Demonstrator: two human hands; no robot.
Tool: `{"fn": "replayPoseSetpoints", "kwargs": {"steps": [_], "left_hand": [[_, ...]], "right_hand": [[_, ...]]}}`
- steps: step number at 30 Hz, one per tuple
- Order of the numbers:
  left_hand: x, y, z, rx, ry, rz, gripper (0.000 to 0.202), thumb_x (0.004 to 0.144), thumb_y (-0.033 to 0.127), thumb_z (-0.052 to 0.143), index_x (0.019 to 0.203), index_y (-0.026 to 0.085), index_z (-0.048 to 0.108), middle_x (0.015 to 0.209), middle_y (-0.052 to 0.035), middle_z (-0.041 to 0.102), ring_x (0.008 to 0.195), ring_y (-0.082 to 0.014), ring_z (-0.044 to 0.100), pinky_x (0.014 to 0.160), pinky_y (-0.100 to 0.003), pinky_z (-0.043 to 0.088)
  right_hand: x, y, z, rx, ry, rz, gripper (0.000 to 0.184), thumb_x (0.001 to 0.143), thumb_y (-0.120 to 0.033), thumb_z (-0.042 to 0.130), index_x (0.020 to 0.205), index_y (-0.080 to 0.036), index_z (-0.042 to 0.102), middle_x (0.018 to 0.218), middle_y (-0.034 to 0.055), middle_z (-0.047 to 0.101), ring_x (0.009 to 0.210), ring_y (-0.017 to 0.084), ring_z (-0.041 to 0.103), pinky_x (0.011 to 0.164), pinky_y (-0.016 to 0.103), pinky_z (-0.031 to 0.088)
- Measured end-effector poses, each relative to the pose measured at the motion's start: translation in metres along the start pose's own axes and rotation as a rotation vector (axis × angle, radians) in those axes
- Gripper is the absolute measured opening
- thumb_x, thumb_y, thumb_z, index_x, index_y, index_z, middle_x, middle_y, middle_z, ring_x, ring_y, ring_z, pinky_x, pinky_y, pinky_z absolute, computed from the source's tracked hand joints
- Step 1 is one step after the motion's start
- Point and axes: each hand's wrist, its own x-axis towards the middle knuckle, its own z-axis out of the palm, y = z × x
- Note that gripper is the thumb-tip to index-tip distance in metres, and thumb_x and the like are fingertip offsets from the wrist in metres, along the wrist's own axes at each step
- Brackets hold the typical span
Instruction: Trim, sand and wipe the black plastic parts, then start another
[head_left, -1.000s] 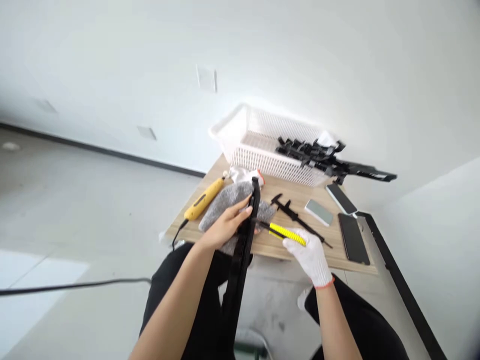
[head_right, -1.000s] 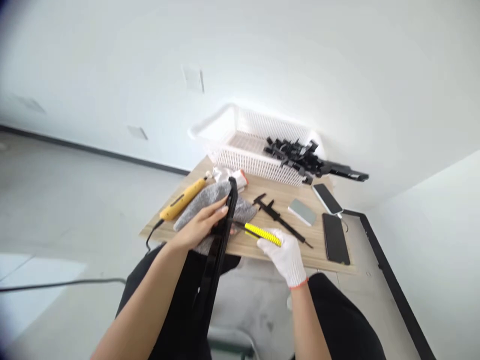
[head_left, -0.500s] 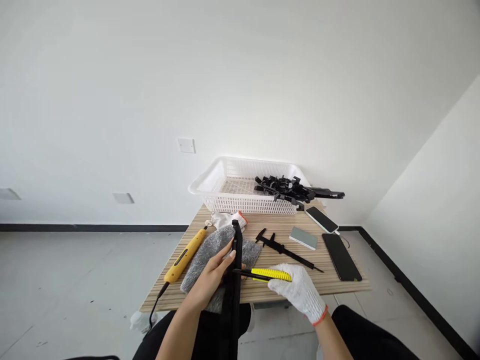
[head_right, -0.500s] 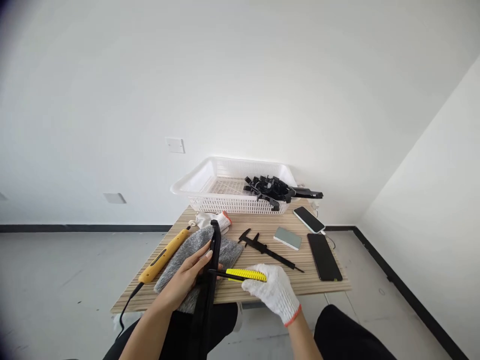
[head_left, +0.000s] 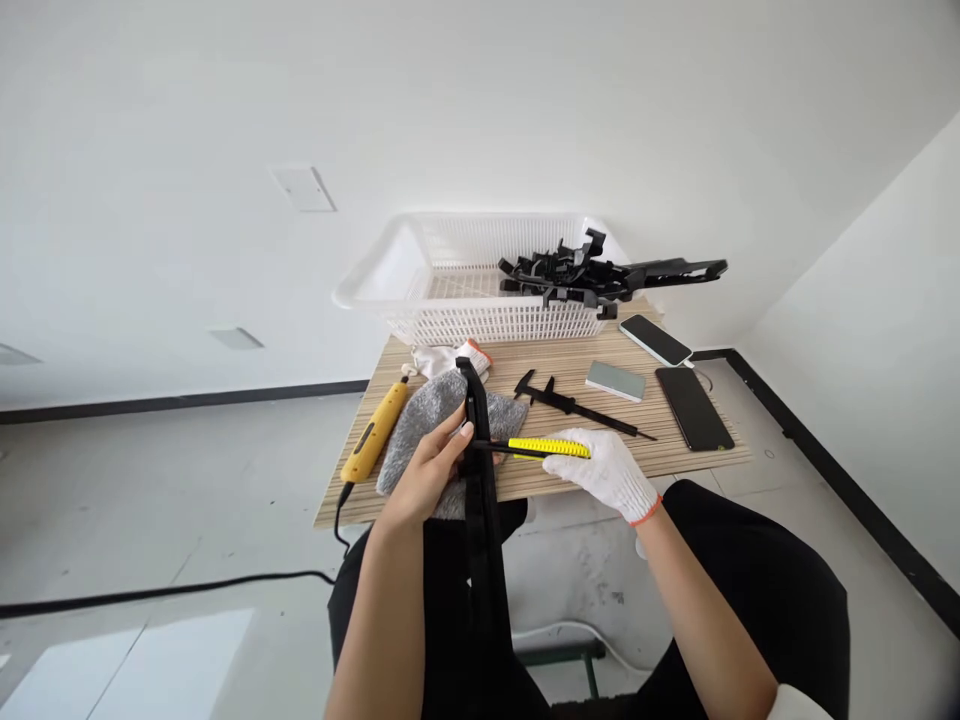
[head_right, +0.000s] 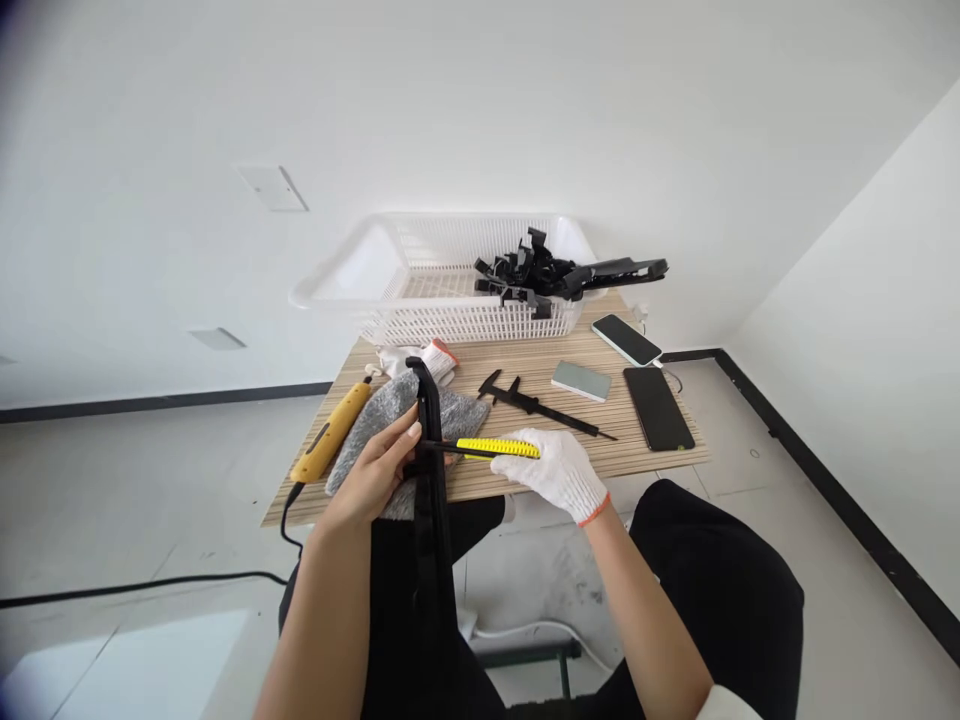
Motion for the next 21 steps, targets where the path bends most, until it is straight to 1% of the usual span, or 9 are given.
{"fn": "replayPoseSetpoints", "kwargs": {"steps": [4, 6, 9, 10, 13, 15, 17, 19, 21], "left_hand": [[0.003, -0.008, -0.007, 0.002, -0.134, 0.086, 0.1, 0.079, 0.066, 0.083, 0.161, 0.02, 0.049, 0.116, -0.0139, 0.08, 0.108, -0.0349, 0.078, 0.093, -0.041, 0.064], [0.004, -0.011, -0.011, -0.003, -0.2, 0.136, 0.115, 0.072, 0.06, 0.091, 0.167, 0.024, 0.037, 0.127, -0.016, 0.076, 0.117, -0.0356, 0.075, 0.102, -0.043, 0.061], [0.006, -0.013, -0.015, 0.008, -0.263, 0.138, 0.14, 0.065, 0.043, 0.1, 0.172, 0.035, 0.01, 0.144, -0.0165, 0.067, 0.128, -0.0351, 0.07, 0.106, -0.046, 0.059], [0.006, -0.013, -0.016, 0.025, -0.286, 0.137, 0.142, 0.063, 0.037, 0.101, 0.171, 0.037, 0.009, 0.15, -0.0166, 0.062, 0.131, -0.0349, 0.068, 0.107, -0.047, 0.058], [0.006, -0.013, -0.016, 0.094, -0.342, 0.138, 0.122, 0.064, 0.029, 0.1, 0.166, 0.035, 0.033, 0.163, -0.0158, 0.049, 0.139, -0.0341, 0.061, 0.114, -0.047, 0.055], [0.005, -0.012, -0.014, 0.125, -0.324, 0.133, 0.096, 0.07, 0.031, 0.097, 0.154, 0.027, 0.051, 0.157, -0.0154, 0.055, 0.135, -0.0323, 0.064, 0.115, -0.047, 0.054], [0.004, -0.012, -0.01, 0.149, -0.268, 0.141, 0.072, 0.077, 0.035, 0.092, 0.141, 0.021, 0.062, 0.142, -0.0142, 0.067, 0.126, -0.0302, 0.069, 0.113, -0.046, 0.056], [0.003, -0.01, -0.006, 0.163, -0.227, 0.171, 0.056, 0.082, 0.039, 0.088, 0.129, 0.018, 0.068, 0.127, -0.0125, 0.075, 0.12, -0.0289, 0.071, 0.111, -0.043, 0.057], [0.002, -0.009, -0.003, 0.145, -0.202, 0.181, 0.049, 0.085, 0.045, 0.085, 0.121, 0.016, 0.069, 0.116, -0.0111, 0.078, 0.115, -0.0283, 0.074, 0.105, -0.04, 0.06]], "right_hand": [[0.001, 0.002, 0.002, -0.071, 0.109, -0.027, 0.042, 0.084, -0.054, 0.08, 0.113, -0.024, 0.081, 0.093, 0.0039, 0.081, 0.087, 0.022, 0.077, 0.082, 0.034, 0.058], [0.003, 0.004, 0.004, -0.119, 0.142, -0.076, 0.041, 0.085, -0.055, 0.078, 0.111, -0.024, 0.081, 0.098, 0.0045, 0.081, 0.091, 0.023, 0.076, 0.085, 0.035, 0.057], [0.005, 0.006, 0.006, -0.141, 0.176, -0.096, 0.04, 0.087, -0.056, 0.076, 0.112, -0.025, 0.081, 0.1, 0.0041, 0.081, 0.093, 0.023, 0.075, 0.085, 0.036, 0.057], [0.005, 0.006, 0.007, -0.139, 0.187, -0.094, 0.04, 0.087, -0.055, 0.076, 0.112, -0.025, 0.081, 0.1, 0.0038, 0.081, 0.092, 0.023, 0.075, 0.084, 0.036, 0.057], [0.006, 0.005, 0.008, -0.132, 0.224, -0.089, 0.038, 0.087, -0.054, 0.075, 0.111, -0.026, 0.082, 0.097, 0.0036, 0.081, 0.088, 0.022, 0.075, 0.078, 0.034, 0.057], [0.006, 0.005, 0.008, -0.118, 0.234, -0.084, 0.037, 0.086, -0.054, 0.076, 0.109, -0.025, 0.082, 0.095, 0.0037, 0.081, 0.085, 0.021, 0.074, 0.075, 0.034, 0.057], [0.005, 0.007, 0.006, -0.068, 0.219, -0.087, 0.037, 0.085, -0.052, 0.077, 0.108, -0.023, 0.082, 0.094, 0.0039, 0.08, 0.082, 0.02, 0.073, 0.073, 0.032, 0.058], [0.003, 0.011, 0.001, 0.025, 0.169, -0.089, 0.039, 0.082, -0.049, 0.079, 0.108, -0.021, 0.082, 0.09, 0.0038, 0.079, 0.077, 0.018, 0.071, 0.069, 0.031, 0.057], [0.001, 0.013, -0.003, 0.112, 0.101, -0.083, 0.04, 0.081, -0.046, 0.08, 0.11, -0.019, 0.082, 0.086, 0.0035, 0.078, 0.072, 0.017, 0.07, 0.065, 0.03, 0.057]]}}
